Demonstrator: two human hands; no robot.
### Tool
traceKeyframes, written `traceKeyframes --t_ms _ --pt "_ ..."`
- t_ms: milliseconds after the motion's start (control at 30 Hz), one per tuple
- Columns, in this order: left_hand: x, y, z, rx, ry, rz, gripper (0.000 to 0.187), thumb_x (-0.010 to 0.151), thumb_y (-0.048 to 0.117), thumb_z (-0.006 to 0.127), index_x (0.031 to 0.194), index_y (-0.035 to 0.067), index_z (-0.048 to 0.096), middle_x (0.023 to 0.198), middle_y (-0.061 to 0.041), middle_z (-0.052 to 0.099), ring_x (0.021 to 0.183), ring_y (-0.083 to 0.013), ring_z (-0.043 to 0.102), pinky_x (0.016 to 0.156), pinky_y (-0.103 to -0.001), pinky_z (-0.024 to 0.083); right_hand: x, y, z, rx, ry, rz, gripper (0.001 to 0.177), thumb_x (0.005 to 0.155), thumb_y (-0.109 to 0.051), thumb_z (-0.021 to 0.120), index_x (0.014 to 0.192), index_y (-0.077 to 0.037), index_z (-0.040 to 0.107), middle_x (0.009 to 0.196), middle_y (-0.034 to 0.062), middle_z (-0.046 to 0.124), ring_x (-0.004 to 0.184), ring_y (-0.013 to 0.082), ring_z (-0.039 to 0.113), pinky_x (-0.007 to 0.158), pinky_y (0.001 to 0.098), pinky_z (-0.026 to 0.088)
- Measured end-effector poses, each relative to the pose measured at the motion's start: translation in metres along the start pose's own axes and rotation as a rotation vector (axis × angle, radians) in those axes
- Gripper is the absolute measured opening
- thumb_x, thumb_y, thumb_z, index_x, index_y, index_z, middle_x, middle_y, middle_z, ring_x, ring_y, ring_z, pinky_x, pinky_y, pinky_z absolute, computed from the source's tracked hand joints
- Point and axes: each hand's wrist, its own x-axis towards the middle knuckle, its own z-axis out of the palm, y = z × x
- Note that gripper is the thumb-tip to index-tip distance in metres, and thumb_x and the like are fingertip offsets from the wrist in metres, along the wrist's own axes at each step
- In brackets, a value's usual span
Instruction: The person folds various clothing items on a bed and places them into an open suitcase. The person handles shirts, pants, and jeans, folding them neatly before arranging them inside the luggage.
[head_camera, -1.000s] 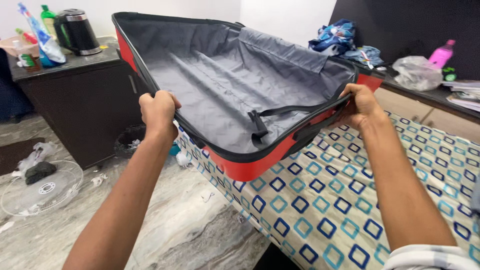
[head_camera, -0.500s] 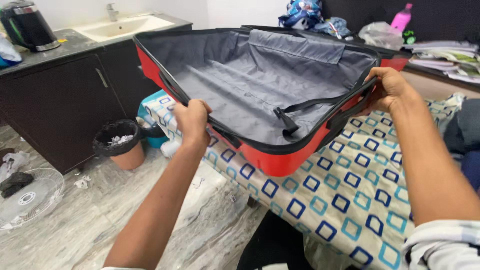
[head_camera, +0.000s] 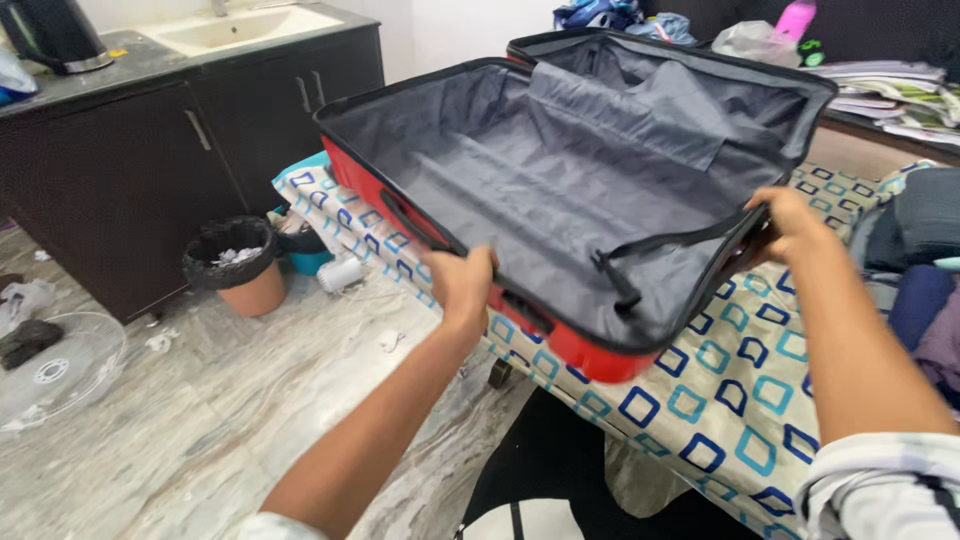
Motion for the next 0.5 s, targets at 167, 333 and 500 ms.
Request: traceKeyframes --t_ms 167,333,500 --pt "-0.031 0.001 -0.003 0.093 -0.085 -0.101 0.082 0.063 0.019 0.078 0.125 -0.010 0.034 0.112 -0.031 0.062 0.107 -0.0403 0.063 0.094 -0.043 0.051 -0.019 0.020 -0.002 -0.034 0.124 0.039 0.035 0.087 -0.041 0.064 0.101 -0.009 0.056 0.101 0.0168 0.056 0.094 0.0379 0.053 0.083 0.0671 0.044" --pt "-0.067 0.003 -0.010 -0.113 -0.200 -0.139 0.087 0.069 0.016 0.078 0.135 -0.009 0.027 0.129 -0.025 0.054 0.117 -0.0330 0.057 0.099 -0.041 0.048 -0.064 0.013 0.010 -0.377 0.082 0.017 0.046 0.084 -0.042 0.070 0.112 -0.005 0.064 0.112 0.0171 0.067 0.100 0.0368 0.060 0.085 0.0577 0.046" --pt "-0.094 0.011 -0.014 -0.314 -0.180 -0.031 0.098 0.077 0.007 0.073 0.154 0.004 0.013 0.147 -0.020 0.037 0.133 -0.0273 0.041 0.114 -0.038 0.031 -0.094 0.018 0.007 -0.322 0.145 -0.081 0.042 0.084 -0.026 0.065 0.121 -0.007 0.058 0.114 0.0187 0.062 0.097 0.0384 0.061 0.077 0.0589 0.052"
